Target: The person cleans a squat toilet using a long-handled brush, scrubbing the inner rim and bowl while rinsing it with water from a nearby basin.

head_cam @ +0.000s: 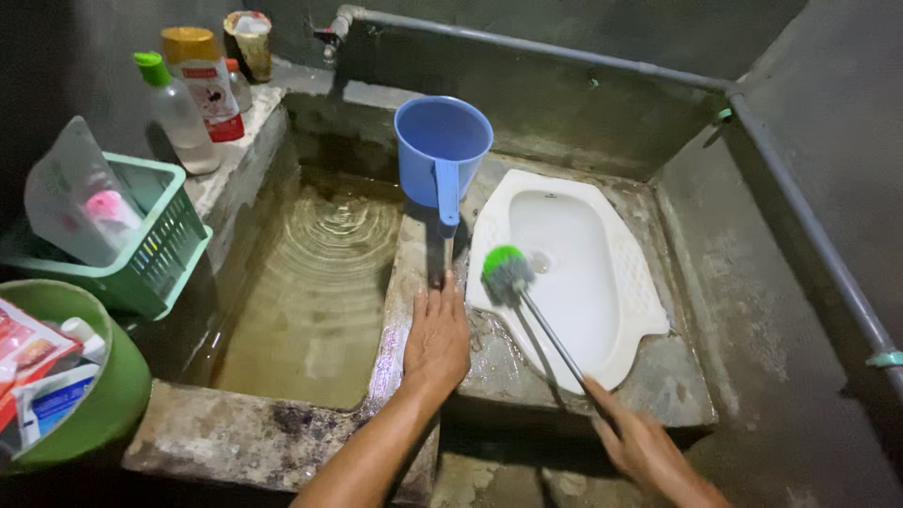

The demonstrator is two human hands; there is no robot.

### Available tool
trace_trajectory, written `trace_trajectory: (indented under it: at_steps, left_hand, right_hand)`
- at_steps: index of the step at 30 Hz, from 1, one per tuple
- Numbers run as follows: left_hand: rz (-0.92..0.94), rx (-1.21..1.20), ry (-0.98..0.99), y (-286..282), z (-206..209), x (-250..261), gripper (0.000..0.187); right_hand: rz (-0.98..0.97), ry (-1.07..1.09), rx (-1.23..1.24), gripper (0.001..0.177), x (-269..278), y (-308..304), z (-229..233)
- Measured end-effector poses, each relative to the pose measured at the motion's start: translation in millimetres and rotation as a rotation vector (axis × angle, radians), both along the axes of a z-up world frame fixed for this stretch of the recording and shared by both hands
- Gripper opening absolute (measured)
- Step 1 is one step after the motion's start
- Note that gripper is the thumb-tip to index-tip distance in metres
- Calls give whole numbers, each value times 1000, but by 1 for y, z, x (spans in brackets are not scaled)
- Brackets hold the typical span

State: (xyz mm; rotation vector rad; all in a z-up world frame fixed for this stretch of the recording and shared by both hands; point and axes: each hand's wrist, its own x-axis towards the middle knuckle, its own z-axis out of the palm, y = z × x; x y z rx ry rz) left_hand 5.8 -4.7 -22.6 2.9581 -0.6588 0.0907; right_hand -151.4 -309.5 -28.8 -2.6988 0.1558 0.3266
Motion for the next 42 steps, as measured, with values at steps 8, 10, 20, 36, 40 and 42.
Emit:
trace_trajectory:
  at_steps: [8,10,20,36,40,42]
  left_hand:
    - [-14,-60,-48,3,17,-5,69]
    - [-19,-49,-41,5,20,-7,70]
    - [-22,-68,-83,3,8,-3,66]
    - [-26,-16,-130,3,14,-4,72]
    - [-28,17,-13,4,16,-4,73]
    - [-29,10,-38,6,15,-5,71]
  right_hand:
    - [-71,54,-7,65,24,19,11]
    - [-117,105,-21,61,72,37,11]
    - [-148,173,39,62,42,14,6]
    - [-133,-112,133,61,138,31,-12]
    - [-188,102,71,63,72,14,0]
    - [-266,242,56,60,21,-6,3]
